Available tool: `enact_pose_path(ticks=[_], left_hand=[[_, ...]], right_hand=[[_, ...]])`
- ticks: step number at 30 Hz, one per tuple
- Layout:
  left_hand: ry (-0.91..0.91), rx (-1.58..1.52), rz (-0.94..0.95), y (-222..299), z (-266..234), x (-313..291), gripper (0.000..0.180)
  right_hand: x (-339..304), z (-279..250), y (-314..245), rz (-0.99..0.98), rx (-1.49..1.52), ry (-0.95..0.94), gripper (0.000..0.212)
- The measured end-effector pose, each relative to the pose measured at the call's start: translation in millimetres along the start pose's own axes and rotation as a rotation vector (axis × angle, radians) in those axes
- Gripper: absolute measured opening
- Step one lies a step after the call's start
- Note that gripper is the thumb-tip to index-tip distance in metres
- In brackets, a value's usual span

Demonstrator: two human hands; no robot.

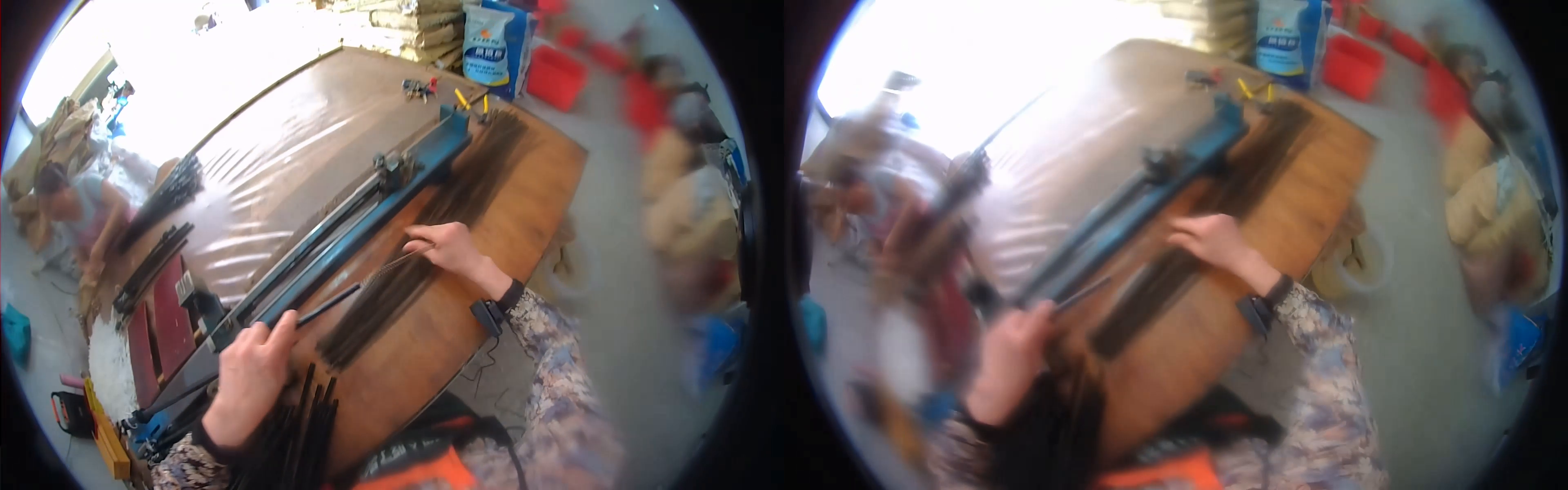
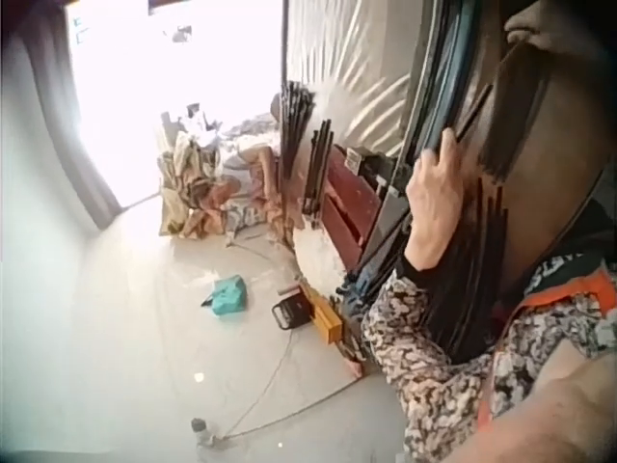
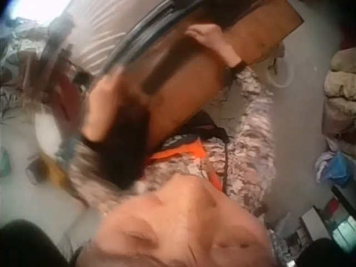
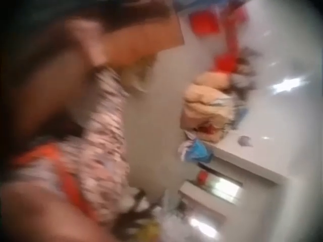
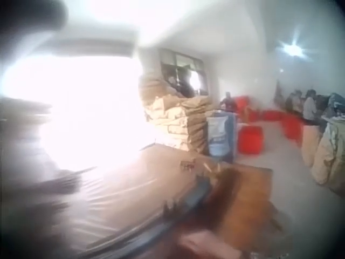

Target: Processing and organizing black metal rods using a manual sliding tool on a workbench.

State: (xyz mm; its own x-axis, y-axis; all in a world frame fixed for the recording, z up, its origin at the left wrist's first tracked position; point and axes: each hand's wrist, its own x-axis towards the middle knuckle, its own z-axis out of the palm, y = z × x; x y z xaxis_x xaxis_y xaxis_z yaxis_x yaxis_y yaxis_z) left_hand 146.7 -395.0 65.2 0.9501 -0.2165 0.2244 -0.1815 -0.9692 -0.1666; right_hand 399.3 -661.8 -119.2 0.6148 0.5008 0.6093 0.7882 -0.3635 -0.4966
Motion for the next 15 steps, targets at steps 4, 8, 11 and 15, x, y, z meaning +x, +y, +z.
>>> enact_pose_path(ticks=[4,8,11,15], left_hand=[[-0.063,0.069,0.045,-21,16,22,0.047],[-0.082,0.097,0.101,-24,8,25,0.056],[-0.118,0.074,0.033,-27,17,19,0.062],[-0.023,0.044,0.079,-22,8,19,0.059]], right_hand=[[38,-9,-46,-0.345,0.180,0.067,0.038],[24,-18,22,0.006,-0.105,0.178,0.041],[37,6,-51,-0.172,-0.011,0.203,0.038],[38,7,-80,-0.397,0.271,0.191,0.037]])
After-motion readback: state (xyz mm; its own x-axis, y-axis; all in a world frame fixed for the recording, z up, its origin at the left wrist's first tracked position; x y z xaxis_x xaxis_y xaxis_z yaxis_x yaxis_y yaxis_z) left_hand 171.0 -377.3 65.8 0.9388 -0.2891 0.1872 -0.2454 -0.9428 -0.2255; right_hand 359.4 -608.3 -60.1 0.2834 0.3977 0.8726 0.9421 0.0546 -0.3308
